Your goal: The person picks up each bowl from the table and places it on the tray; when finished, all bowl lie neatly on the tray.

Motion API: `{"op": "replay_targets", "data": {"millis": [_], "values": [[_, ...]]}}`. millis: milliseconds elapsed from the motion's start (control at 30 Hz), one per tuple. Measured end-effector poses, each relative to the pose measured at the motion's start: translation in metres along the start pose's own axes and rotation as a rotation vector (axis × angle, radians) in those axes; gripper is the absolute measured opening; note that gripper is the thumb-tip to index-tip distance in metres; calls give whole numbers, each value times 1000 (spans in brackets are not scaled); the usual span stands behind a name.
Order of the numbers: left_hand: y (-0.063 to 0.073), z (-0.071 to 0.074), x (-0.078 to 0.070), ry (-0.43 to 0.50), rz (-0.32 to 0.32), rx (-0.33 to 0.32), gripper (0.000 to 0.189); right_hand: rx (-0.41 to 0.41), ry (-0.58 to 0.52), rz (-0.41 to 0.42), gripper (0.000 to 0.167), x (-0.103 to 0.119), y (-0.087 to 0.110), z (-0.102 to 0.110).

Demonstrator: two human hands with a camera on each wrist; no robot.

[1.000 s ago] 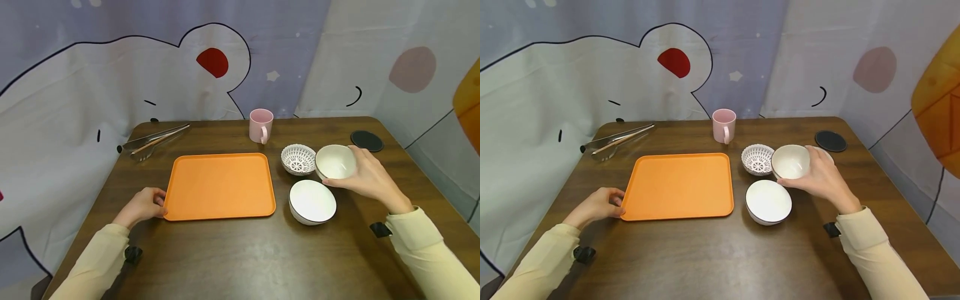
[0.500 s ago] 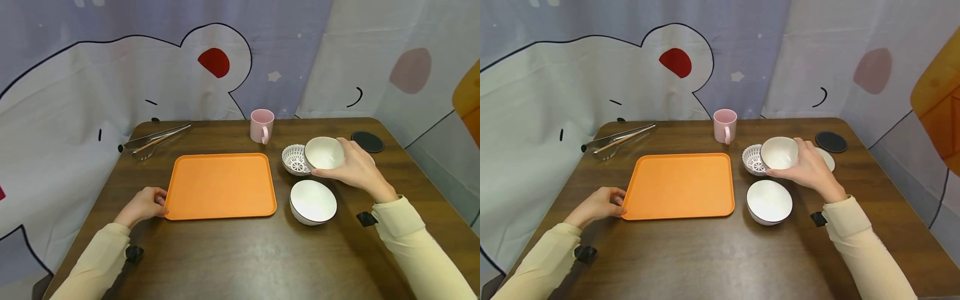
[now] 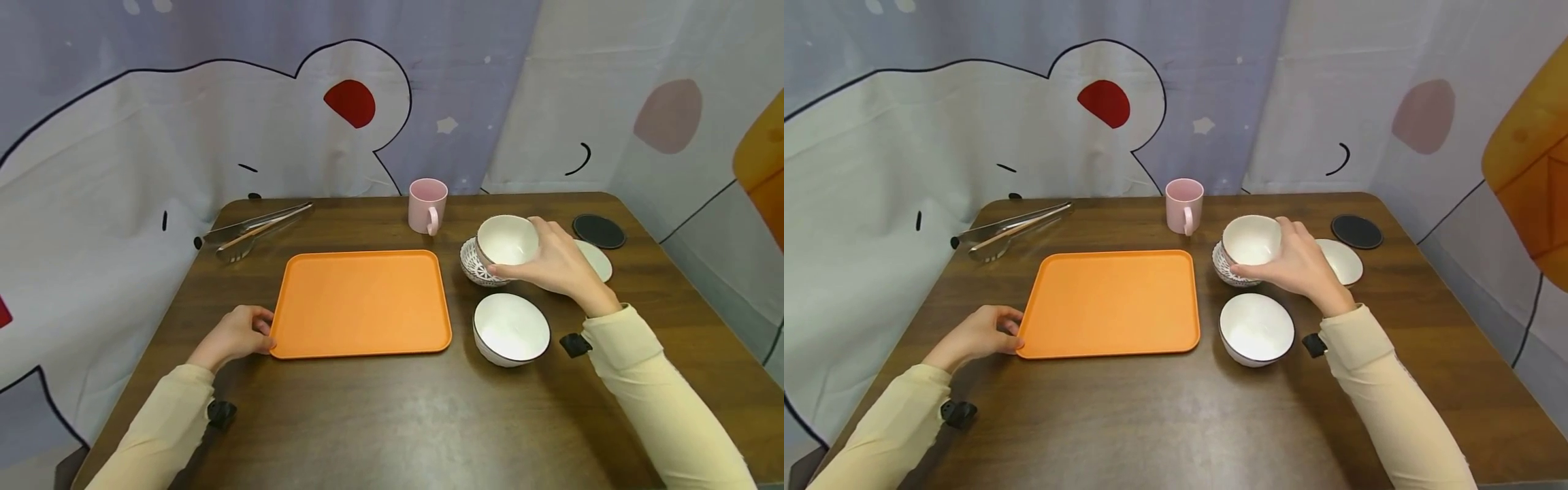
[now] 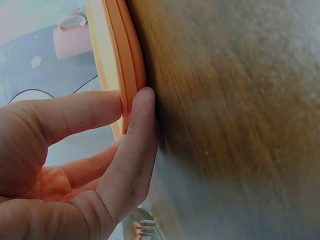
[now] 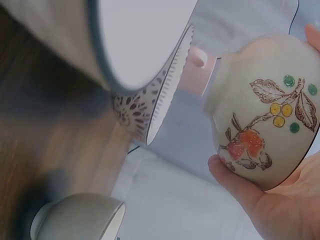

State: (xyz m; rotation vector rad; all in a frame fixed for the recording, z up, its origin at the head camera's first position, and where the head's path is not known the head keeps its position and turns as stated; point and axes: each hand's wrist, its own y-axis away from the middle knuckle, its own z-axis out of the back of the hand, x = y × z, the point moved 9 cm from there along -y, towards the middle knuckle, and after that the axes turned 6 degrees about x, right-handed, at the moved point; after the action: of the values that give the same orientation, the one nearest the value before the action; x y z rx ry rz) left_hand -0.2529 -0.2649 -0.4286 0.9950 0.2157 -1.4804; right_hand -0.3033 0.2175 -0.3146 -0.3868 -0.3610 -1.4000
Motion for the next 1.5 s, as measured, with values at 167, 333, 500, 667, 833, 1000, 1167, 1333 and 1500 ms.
{"op": "replay_targets", "data": {"millis": [167, 333, 500, 667, 833, 1000, 1167, 1333, 1500], "values": [[-1, -1, 1, 10, 2, 0, 55, 14, 1, 3, 113, 9, -5, -3], [0, -1, 0, 8, 6, -1, 55, 19, 3, 18, 116, 19, -8, -5], [0, 1, -1, -30, 6, -5, 56, 5, -5, 41, 114, 31, -10, -8], [-1, 3, -1, -54, 1, -3, 56, 9, -8, 57, 113, 45, -13, -12], [0, 2, -2, -49, 3, -6, 56, 20, -25, 57, 111, 57, -18, -17], [1, 2, -4, -56, -1, -4, 57, 47, -41, 61, 113, 69, -21, -24], [0, 4, -4, -75, -6, -8, 56, 68, -67, 81, 112, 82, -25, -31], [-2, 4, -1, -80, -10, -9, 55, 92, -77, 92, 114, 94, -29, -41], [-3, 3, 1, -71, -2, -4, 55, 107, -103, 121, 113, 107, -33, -50]]}}
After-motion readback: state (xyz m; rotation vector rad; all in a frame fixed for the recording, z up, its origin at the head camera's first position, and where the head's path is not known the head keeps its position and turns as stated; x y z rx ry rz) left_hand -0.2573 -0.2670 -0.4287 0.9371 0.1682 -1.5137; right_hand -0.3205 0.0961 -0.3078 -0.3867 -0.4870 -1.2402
